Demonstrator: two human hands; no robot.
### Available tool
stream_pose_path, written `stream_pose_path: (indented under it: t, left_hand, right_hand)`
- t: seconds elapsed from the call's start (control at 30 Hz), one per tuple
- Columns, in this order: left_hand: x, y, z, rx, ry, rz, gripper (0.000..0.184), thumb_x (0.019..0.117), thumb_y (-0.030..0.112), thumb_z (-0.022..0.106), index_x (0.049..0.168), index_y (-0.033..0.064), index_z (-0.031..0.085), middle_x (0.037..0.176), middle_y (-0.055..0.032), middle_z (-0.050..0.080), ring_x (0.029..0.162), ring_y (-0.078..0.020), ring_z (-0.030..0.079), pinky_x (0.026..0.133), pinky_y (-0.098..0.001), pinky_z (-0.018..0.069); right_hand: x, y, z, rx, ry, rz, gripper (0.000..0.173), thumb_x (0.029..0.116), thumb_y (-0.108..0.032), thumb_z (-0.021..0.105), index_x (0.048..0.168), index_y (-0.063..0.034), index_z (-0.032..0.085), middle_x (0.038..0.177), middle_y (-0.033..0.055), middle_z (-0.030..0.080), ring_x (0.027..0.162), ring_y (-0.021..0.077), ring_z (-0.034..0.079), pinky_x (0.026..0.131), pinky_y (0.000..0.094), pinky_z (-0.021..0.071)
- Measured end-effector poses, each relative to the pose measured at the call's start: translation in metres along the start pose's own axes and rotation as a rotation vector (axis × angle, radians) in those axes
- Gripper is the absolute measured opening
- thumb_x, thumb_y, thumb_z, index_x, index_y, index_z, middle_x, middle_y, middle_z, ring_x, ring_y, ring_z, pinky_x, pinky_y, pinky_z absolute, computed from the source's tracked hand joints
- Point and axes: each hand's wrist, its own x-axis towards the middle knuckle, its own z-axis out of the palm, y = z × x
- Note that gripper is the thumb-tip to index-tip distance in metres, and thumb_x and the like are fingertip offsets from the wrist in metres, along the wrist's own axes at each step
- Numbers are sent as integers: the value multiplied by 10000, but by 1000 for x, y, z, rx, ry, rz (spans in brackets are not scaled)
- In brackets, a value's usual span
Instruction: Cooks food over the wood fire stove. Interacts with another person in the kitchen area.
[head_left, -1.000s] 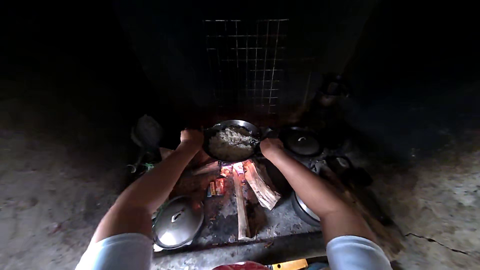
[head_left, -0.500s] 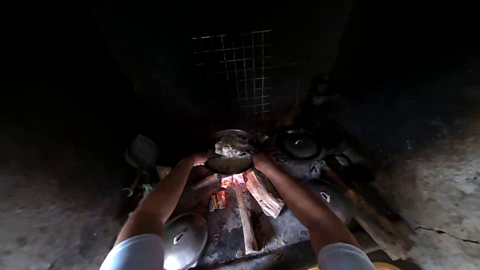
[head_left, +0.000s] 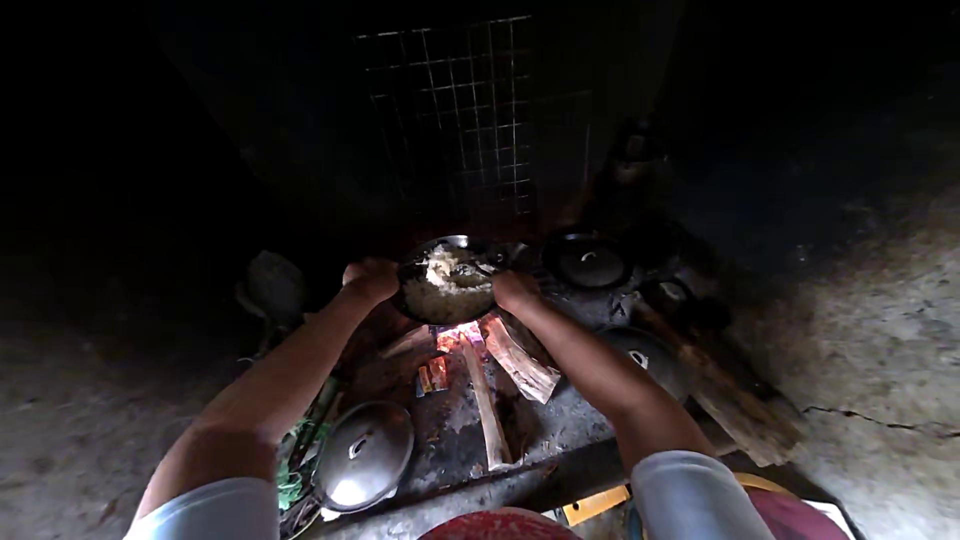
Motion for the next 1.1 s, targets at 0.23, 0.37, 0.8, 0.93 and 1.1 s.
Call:
stream_pose_path:
  t: [0.23,0.37,0.8,0.93,1.1]
  left_hand:
    - [20,-3,15,124,75,-49,265,955,183,643,1186,59,681,1137,-250,697,1025,-477,682,768,-677,545]
    - [62,-19,36,109,56,-85,254,959,223,652,1125,40,708,1154,-248,699,1057,-467,679,806,-677,543]
    - [83,-44,79,-369,-196,220,345,1028,127,570,1355,127,678,1328,-186,668,1254,-363,618,1069,-591,467]
    - [53,-43,57,-231,-138,169,372,1025,212,576,1389,201,657,1363,-167,652,1299,-402,579,1057,-677,434]
    - [21,-29,16,-6,-25,70,490,944,225,647,1426,313,619,1332,-147,671,1203,-414,634,900,-716,495]
  right_hand:
    - [-19,-1,-43,-7,-54,88,244,971,-106,604,1149,39,687,1267,257,658,1184,440,639,917,672,521]
    - [-43,2,-51,-78,-110,88,213,989,-93,586,1117,32,701,1240,239,676,1170,423,652,926,639,536]
    - [-5,-2,33,53,-92,72,311,1049,-117,499,1280,35,640,1356,242,625,1270,439,594,1008,653,488]
    - [13,-7,44,40,-71,63,268,1021,-49,519,1229,25,672,1314,240,649,1227,441,621,962,652,517]
    - [20,-10,30,64,-31,41,276,985,-30,569,1235,23,673,1323,252,641,1223,462,616,949,679,515]
